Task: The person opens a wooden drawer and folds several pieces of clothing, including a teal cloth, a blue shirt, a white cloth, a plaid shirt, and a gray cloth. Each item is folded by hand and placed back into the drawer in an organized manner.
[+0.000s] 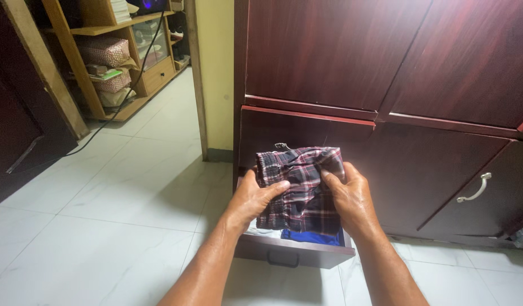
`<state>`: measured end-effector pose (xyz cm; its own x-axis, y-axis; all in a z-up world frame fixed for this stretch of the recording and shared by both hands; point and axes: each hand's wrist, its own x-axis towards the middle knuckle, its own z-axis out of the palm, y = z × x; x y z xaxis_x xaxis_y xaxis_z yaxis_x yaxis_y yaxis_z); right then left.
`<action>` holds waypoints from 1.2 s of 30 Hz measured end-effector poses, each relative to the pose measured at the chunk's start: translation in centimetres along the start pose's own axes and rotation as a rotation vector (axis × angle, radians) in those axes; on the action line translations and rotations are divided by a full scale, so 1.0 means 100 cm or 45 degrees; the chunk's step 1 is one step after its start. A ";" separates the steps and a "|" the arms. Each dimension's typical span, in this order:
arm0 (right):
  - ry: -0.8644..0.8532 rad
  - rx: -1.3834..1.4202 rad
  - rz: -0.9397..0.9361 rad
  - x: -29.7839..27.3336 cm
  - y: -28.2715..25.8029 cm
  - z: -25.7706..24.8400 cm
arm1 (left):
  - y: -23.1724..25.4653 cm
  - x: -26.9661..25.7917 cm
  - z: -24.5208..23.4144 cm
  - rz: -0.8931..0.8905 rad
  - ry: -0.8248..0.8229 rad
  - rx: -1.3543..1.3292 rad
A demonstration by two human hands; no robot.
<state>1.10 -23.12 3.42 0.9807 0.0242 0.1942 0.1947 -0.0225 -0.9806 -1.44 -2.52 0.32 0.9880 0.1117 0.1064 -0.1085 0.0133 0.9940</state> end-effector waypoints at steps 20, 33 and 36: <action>-0.129 0.006 0.379 0.002 -0.014 -0.030 | 0.005 0.014 0.008 -0.280 -0.080 -0.376; -0.275 0.360 -0.151 0.002 -0.024 -0.029 | 0.043 0.013 0.004 0.427 -0.092 -0.354; -0.090 0.063 -0.281 0.000 -0.029 -0.026 | 0.052 0.009 0.001 0.483 -0.006 -0.173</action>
<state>0.57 -25.66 6.34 0.9103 0.0928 0.4034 0.4014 0.0401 -0.9150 -1.13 -2.49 5.58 0.8754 0.1295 0.4658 -0.4791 0.1032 0.8717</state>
